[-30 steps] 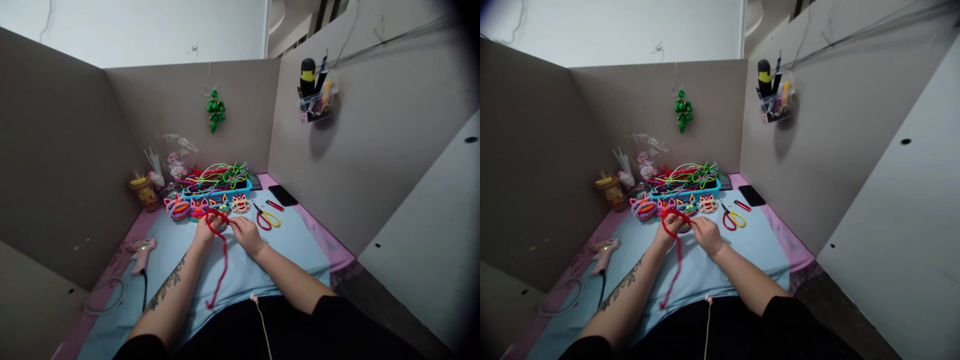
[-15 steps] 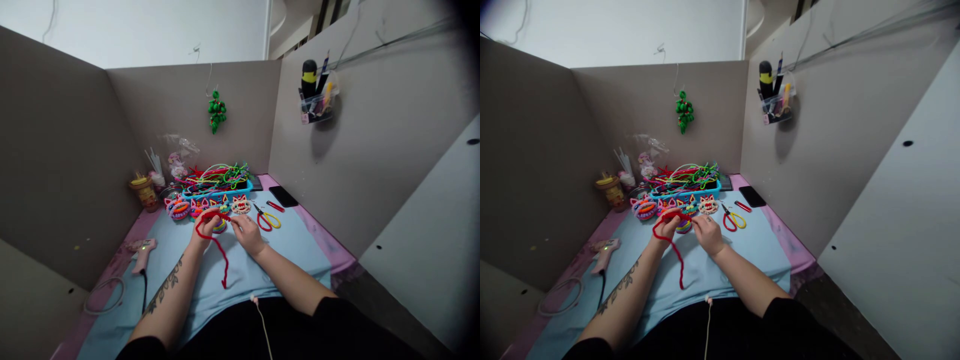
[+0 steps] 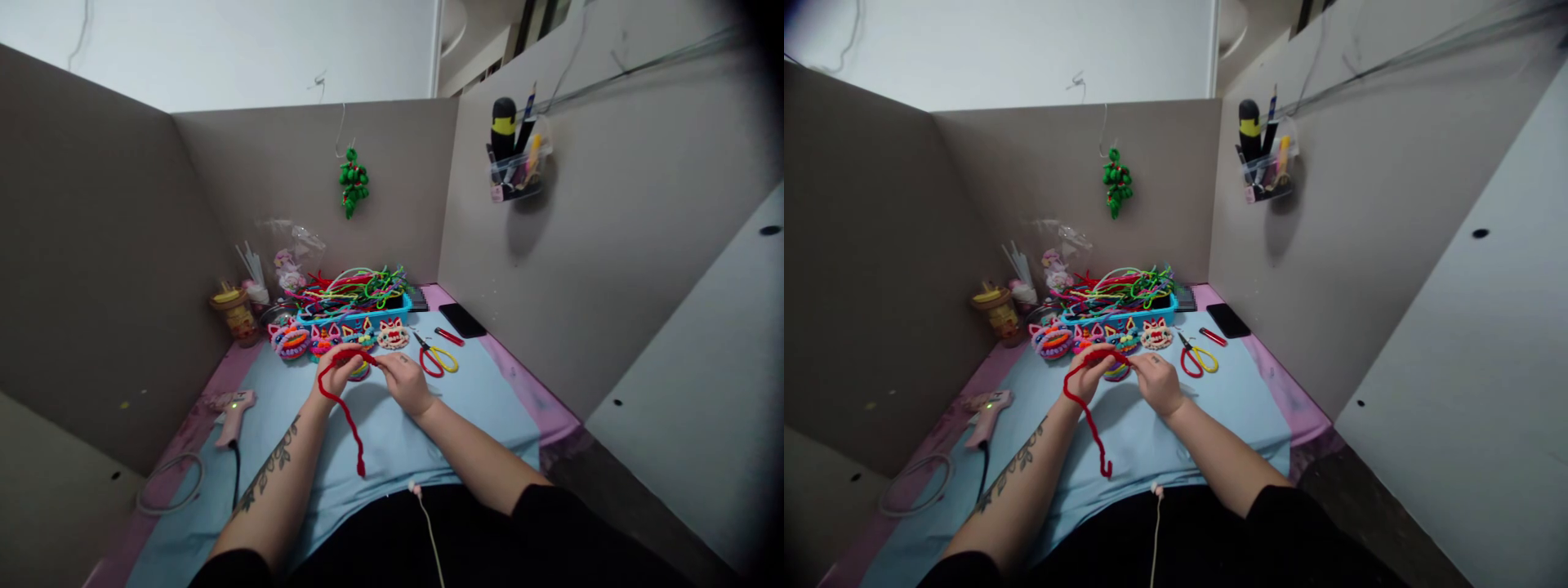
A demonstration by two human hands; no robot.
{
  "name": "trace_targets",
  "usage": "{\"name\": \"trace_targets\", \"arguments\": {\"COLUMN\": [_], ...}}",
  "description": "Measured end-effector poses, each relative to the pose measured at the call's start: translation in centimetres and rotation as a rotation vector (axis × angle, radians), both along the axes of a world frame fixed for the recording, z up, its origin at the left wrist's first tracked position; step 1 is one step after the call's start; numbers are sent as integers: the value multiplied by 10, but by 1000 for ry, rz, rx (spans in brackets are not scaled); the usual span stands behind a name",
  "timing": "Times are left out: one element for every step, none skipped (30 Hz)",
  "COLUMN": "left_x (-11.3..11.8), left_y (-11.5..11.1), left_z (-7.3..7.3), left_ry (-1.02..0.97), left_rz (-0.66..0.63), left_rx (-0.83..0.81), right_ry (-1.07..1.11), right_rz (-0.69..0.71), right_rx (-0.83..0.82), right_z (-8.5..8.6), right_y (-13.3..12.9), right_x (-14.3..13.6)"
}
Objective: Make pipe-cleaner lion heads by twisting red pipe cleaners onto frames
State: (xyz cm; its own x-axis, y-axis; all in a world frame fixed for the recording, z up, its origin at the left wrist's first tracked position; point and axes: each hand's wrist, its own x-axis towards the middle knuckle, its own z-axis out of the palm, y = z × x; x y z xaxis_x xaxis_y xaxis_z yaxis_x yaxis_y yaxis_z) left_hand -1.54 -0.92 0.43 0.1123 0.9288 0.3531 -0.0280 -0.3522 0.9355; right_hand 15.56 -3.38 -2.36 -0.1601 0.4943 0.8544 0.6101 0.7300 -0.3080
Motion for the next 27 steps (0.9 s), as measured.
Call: {"name": "trace_targets", "arguments": {"left_x": [-1,-1,-2,-2,-2,-2,-1,0,1,2,3,4,4,5,5,5,5,5,5,5,6,6,7,8,9,10,11], "left_y": [0,0,0,0,1,1,1,2,2,2,2,2,3,3,3,3,3,4,4,4,4,4,4,5,5,5,6], "left_z": [1,1,1,1,0,0,-1,-2,-3,-4,-5,-6,-6,-6,-6,-6,-6,-6,-6,-6,-7,-8,-10,-12,-13,-15,-17], "left_ry": [28,50,63,63,50,25,-7,-46,-89,-139,-187,-231,-266,-292,-308,-316,-318,-316,-312,-308,-307,-312,-319,-326,-329,-326,-318], "left_rz": [-9,-19,-32,-46,-63,-82,-104,-125,-137,-140,-134,-121,-108,-98,-94,-95,-95,-94,-91,-87,-85,-87,-94,-101,-104,-99,-87], "left_rx": [6,8,6,0,-9,-18,-29,-43,-62,-85,-113,-141,-166,-186,-199,-206,-210,-210,-209,-205,-202,-198,-195,-190,-184,-175,-167], "right_ry": [-11,-23,-30,-34,-33,-30,-24,-15,-4,6,16,25,29,30,28,23,17,14,14,17,24,32,41,50,58,65,70], "right_rz": [-2,-6,-11,-21,-34,-49,-62,-74,-82,-87,-90,-93,-96,-97,-98,-98,-99,-99,-98,-95,-91,-87,-81,-77,-74,-74,-78], "right_rx": [2,2,2,0,-2,-5,-8,-11,-14,-16,-15,-12,-6,0,4,4,2,0,-2,-3,-3,0,2,5,7,8,5], "right_z": [-1,-2,-3,-4,-4,-4,-4,-4,-4,-3,-3,-2,-2,-1,-1,-1,-1,-1,-1,-1,-2,-2,-3,-4,-5,-5,-6], "right_y": [1,1,2,2,2,2,2,2,2,1,1,1,1,1,1,1,1,1,1,1,0,0,1,1,1,1,1], "right_x": [1,1,1,2,1,1,1,0,-1,-1,-2,-2,-2,-2,-2,-2,-2,-2,-3,-3,-3,-3,-4,-4,-5,-5,-6]}}
